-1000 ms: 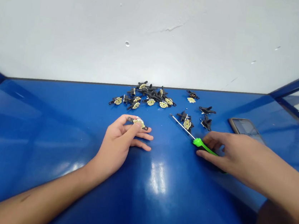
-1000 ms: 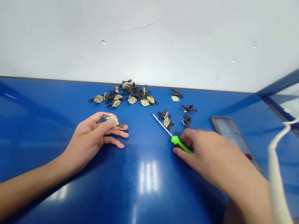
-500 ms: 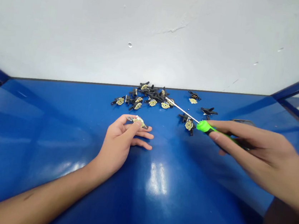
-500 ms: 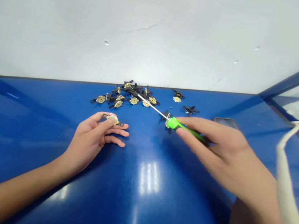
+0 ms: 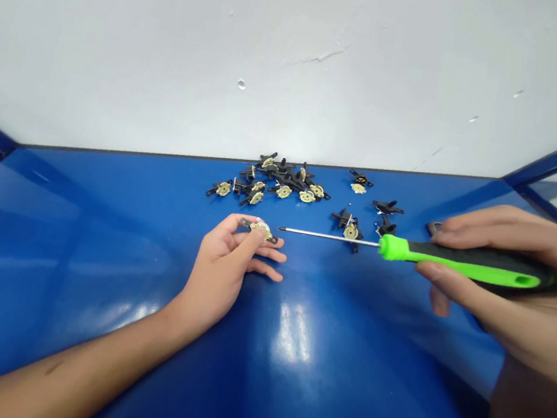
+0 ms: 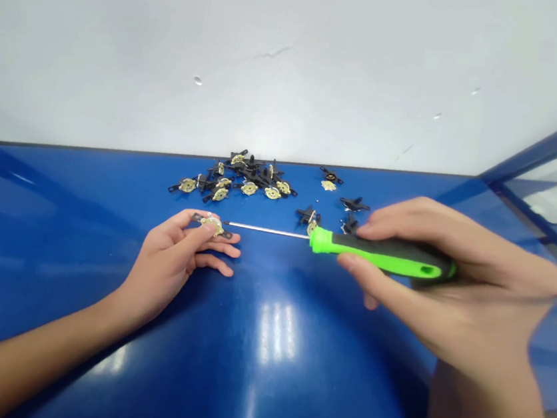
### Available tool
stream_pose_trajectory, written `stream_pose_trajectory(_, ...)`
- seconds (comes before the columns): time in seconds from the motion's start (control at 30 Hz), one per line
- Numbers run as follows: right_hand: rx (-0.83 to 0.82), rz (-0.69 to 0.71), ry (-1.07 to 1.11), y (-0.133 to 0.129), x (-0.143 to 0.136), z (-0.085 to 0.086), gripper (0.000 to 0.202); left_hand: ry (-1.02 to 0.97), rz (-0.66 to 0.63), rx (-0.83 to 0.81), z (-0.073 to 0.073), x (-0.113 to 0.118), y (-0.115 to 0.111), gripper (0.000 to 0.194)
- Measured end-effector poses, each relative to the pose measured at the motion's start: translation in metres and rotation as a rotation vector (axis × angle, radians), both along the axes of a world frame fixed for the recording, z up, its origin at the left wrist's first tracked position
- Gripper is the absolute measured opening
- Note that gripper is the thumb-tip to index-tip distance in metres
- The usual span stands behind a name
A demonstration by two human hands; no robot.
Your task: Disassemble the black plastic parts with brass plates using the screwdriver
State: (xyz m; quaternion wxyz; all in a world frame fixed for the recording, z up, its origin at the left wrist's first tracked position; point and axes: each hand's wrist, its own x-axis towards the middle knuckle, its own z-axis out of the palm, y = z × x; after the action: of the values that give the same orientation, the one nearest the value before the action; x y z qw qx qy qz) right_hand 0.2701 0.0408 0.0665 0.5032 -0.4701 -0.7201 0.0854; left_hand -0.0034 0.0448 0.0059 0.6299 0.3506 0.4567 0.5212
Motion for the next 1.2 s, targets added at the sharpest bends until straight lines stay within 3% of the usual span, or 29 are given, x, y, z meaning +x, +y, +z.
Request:
stream_pose_trajectory(0.57, -0.005, 0.133, -0.13, 0.0, 0.0, 0.0, 0.025, 0.007, -0.043, 0.011, 0.001, 0.001, -0.002, 0.024)
stream_pose_trajectory(1.2, -0.031, 0.122, -0.165, -0.002, 0.009, -0.001, 0.025, 0.017, -0.046, 0.012, 0.001, 0.0, -0.002, 0.024)
